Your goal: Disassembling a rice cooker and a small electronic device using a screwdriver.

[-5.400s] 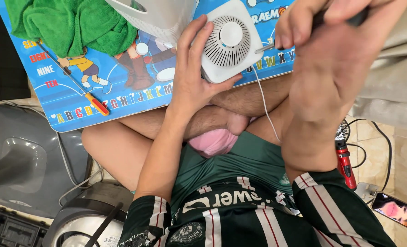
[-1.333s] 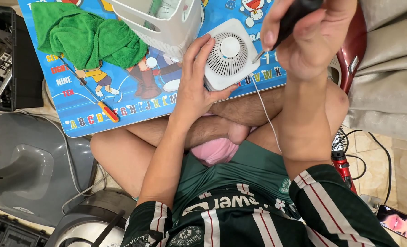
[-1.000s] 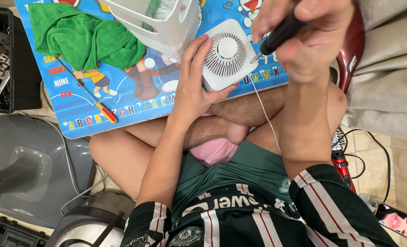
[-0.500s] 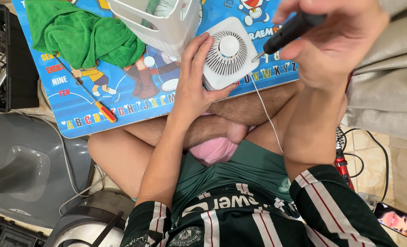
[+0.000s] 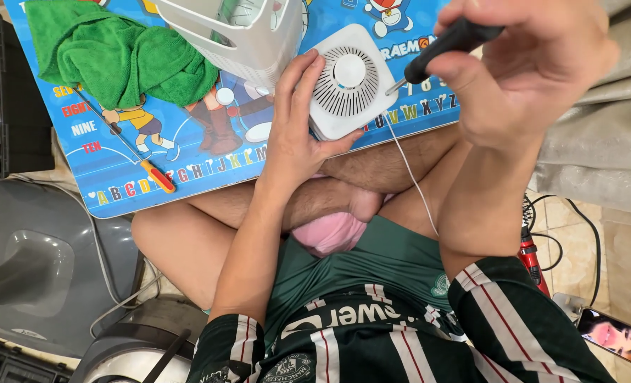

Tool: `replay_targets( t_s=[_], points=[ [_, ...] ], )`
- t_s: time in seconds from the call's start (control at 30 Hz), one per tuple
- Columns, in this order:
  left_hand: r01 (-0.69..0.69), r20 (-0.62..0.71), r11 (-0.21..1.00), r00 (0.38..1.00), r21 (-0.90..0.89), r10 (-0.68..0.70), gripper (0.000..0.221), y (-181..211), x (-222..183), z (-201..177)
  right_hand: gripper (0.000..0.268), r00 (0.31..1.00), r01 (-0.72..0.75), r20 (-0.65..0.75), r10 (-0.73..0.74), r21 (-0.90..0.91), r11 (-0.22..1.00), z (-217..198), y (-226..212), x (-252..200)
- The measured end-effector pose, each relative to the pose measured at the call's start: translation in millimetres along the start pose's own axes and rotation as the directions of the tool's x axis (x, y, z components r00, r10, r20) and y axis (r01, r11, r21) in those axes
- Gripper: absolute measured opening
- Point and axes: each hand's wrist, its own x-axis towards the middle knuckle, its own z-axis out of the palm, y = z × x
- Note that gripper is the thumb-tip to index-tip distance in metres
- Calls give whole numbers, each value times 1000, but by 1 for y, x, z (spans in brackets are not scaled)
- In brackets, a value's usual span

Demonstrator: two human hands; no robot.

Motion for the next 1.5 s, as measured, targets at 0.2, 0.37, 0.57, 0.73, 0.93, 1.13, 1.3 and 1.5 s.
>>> replay_targets(
  t_s=[0.2,0.37,0.57,0.73,0.93,1.13,1.3,1.5],
  points=[
    [-10,-4,1000,1000,12,10,104,-1,0,1,40,976,-71,207,61,39,997,-2,-14,7],
    [-14,-7,1000,1000,13,14,105,-2,0,1,39,990,75,129,-62,-94,993,-4,-10,8],
    [-19,-19,1000,1000,15,19,104,-2,-1,3,48,984,56,166,-60,27,998,-13,0,4],
    [-11,-15,1000,1000,10,11,103,-1,-1,2,38,987,54,152,-58,36,998,-10,-10,5],
    [-17,-21,1000,1000,14,17,103,-1,0,1,46,991,-47,129,38,66,997,-8,-7,0],
    [-9,-22,1000,1000,8,9,103,0,-1,0,34,975,-131,191,110,100,986,-3,-28,5],
    [-19,-20,1000,1000,11,20,103,1,-1,0,55,984,-86,162,72,81,993,-11,-8,-3],
    [-16,-23,1000,1000,26,17,101,2,-1,-1,32,955,-231,224,195,147,962,-2,-30,5]
  ],
)
